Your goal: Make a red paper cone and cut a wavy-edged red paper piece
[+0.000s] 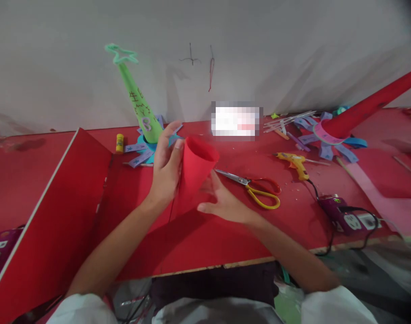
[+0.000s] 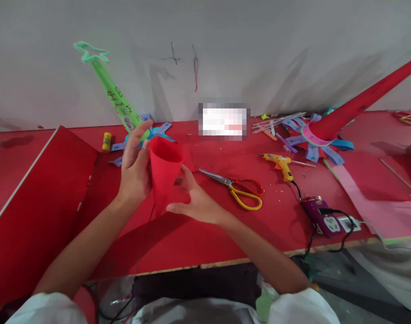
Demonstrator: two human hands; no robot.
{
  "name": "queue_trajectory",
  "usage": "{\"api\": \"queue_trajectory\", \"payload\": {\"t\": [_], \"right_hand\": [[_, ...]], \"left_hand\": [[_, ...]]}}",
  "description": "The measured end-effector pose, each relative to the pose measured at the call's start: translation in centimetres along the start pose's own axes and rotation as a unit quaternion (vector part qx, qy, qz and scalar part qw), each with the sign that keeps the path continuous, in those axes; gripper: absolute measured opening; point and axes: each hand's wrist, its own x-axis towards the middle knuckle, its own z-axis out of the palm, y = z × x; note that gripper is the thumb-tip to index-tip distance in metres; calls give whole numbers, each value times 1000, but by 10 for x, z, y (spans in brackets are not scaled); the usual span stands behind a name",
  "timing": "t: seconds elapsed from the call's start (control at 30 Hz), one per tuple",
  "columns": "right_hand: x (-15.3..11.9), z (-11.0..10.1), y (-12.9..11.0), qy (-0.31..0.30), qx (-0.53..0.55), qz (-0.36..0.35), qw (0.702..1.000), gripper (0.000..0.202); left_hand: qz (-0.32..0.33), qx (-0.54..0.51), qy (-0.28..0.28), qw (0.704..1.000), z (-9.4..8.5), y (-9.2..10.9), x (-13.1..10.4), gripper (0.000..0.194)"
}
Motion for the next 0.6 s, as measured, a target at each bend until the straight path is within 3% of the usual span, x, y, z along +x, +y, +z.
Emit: {"api": "queue_trajectory", "payload": {"t": [0.1,0.17,0.33,0.43,0.6], "right_hand": [[14,34,17,34,137,24,990,99],[16,40,20,69,165,38,983,83],[10,18,7,97,159,66,980,62],[7,8,2,88,175,69,978,56],[4,10,6,60,225,79,969,54]], "left_hand": [[-20,-17,18,999,5,-1,-5,46],[-46,-24,-6,999,5,-4,-6,52],[-72,-7,-61,996,2,-15,-4,63],[-70,-18,-81,994,3,-18,-5,82],[-90,-8,-66,994,8,-15,-6,83]]}}
